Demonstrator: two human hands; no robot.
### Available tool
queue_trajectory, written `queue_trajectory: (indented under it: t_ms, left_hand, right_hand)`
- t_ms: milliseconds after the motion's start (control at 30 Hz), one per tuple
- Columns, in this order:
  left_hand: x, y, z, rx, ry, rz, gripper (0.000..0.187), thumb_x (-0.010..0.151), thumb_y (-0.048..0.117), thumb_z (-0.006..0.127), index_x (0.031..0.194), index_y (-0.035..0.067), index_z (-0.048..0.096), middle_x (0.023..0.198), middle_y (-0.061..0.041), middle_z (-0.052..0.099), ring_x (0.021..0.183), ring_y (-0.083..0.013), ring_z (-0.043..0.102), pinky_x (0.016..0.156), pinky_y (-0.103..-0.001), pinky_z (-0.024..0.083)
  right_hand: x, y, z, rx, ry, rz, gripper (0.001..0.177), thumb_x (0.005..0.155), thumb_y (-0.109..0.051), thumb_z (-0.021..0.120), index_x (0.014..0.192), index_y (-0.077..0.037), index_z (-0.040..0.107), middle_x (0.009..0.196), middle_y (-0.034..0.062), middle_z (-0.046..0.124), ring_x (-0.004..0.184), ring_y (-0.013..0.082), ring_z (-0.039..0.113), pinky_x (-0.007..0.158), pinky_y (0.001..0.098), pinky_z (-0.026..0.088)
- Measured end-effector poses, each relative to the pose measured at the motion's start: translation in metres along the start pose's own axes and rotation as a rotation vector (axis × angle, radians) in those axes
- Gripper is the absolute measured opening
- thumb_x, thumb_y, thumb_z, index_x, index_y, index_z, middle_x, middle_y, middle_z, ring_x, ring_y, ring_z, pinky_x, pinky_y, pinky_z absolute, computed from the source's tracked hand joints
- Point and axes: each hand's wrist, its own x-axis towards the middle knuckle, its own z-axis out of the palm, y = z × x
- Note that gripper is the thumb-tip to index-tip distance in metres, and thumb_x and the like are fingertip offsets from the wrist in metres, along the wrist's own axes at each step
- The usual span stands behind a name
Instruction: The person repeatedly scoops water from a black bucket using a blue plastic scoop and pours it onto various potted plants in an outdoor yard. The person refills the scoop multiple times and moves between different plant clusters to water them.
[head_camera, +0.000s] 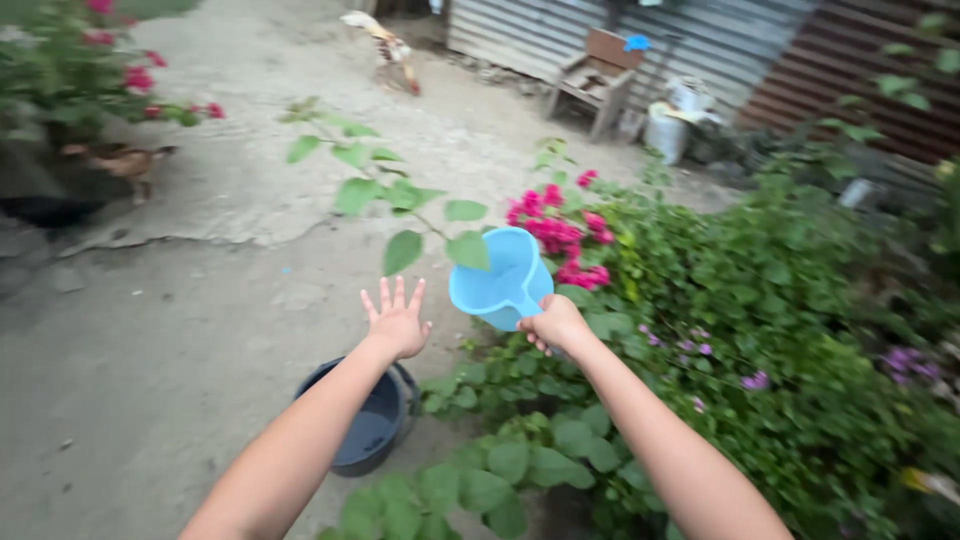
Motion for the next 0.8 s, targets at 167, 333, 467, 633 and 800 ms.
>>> queue_trajectory:
  t_ms: [167, 333, 467, 633, 800]
  left_hand:
    - [-0.014, -0.073, -0.017, -0.012, 0.030, -0.077, 0.083, 0.101, 0.046, 0.050, 0.168, 0.022, 0.008, 0.172, -0.021, 0.007, 0.157, -0.0465, -0.006, 0.113, -0.078, -0.014]
    - [-0.031, -0.153, -0.035, -0.050, 0.058, -0.141, 0.084, 0.100, 0.046, 0.051, 0.168, 0.022, 0.008, 0.172, -0.021, 0.006, 0.157, -0.0465, -0.007, 0.112, -0.079, -0.015]
    - [-0.054, -0.208, -0.056, 0.018, 0.091, -0.192, 0.083, 0.100, 0.046, 0.052, 0.168, 0.024, 0.009, 0.173, -0.019, 0.008, 0.158, -0.0449, -0.005, 0.114, -0.077, -0.014]
    - [-0.074, -0.272, -0.071, 0.027, 0.120, -0.250, 0.081, 0.101, 0.046, 0.050, 0.167, 0.023, 0.010, 0.173, -0.018, 0.008, 0.158, -0.0444, -0.005, 0.114, -0.077, -0.014]
    - [-0.090, -0.317, -0.079, 0.046, 0.150, -0.285, 0.081, 0.101, 0.044, 0.052, 0.167, 0.020, 0.012, 0.172, -0.021, 0.010, 0.157, -0.0463, -0.003, 0.114, -0.078, -0.012]
  right_hand:
    - [0.010, -0.055, 0.067, 0.032, -0.077, -0.056, 0.015, 0.078, -0.004, 0.069, 0.087, 0.007, 0.063, 0.056, 0.0137, 0.064, 0.034, 0.0168, 0.056, 0.029, 0.0309, 0.047]
    - [0.012, -0.106, 0.129, 0.135, -0.128, -0.108, 0.012, 0.078, -0.002, 0.067, 0.084, 0.006, 0.061, 0.055, 0.0130, 0.062, 0.033, 0.0155, 0.054, 0.028, 0.0291, 0.045]
    - [0.000, -0.138, 0.180, 0.244, -0.138, -0.118, 0.012, 0.078, -0.003, 0.068, 0.082, 0.005, 0.059, 0.054, 0.0119, 0.060, 0.034, 0.0145, 0.052, 0.029, 0.0287, 0.045]
    - [-0.006, -0.166, 0.244, 0.349, -0.146, -0.112, 0.014, 0.080, -0.005, 0.070, 0.081, 0.005, 0.060, 0.054, 0.0112, 0.060, 0.035, 0.0145, 0.052, 0.030, 0.0288, 0.045]
    - [-0.006, -0.186, 0.293, 0.410, -0.140, -0.098, 0.017, 0.082, -0.009, 0.072, 0.079, 0.003, 0.061, 0.053, 0.0105, 0.058, 0.034, 0.0149, 0.051, 0.030, 0.0289, 0.044]
